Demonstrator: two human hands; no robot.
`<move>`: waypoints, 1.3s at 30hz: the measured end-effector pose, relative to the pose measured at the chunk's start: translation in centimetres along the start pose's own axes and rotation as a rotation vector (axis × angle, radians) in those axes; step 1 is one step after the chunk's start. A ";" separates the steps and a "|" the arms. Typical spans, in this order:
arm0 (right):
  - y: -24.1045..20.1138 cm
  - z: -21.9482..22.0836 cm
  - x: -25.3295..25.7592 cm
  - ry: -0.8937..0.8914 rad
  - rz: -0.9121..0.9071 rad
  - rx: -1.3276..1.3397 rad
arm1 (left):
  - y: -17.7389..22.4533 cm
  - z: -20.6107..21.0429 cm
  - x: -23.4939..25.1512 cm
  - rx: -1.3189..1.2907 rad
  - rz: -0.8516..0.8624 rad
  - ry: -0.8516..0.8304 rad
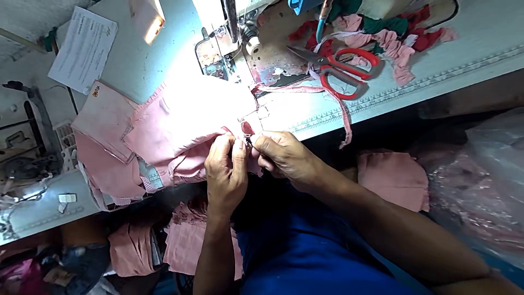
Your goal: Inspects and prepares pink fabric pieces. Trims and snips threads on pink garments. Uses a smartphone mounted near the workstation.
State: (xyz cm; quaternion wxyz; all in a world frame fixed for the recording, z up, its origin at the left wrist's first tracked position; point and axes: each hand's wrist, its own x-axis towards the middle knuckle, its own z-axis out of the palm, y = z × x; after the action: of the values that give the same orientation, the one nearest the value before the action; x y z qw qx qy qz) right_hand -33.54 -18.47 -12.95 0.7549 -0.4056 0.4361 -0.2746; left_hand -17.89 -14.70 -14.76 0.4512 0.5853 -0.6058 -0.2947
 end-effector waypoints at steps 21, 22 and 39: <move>0.5 -0.3 0.3 -0.044 -0.052 0.106 | 0.0 0.0 -0.1 -0.057 -0.027 0.004; 0.5 -0.6 0.2 -0.031 -0.083 0.087 | 0.0 0.0 -0.1 -0.055 -0.025 0.009; -0.4 0.1 1.2 -0.058 -0.545 -0.733 | -1.4 -5.9 4.6 0.771 -0.063 -0.003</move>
State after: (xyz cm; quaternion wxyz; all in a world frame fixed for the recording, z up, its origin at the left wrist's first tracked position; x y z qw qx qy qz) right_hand -32.93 -19.60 -13.07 0.4736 -0.7533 0.3606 -0.2795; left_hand -11.57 -18.40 -12.56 0.1880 0.7300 -0.6544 -0.0598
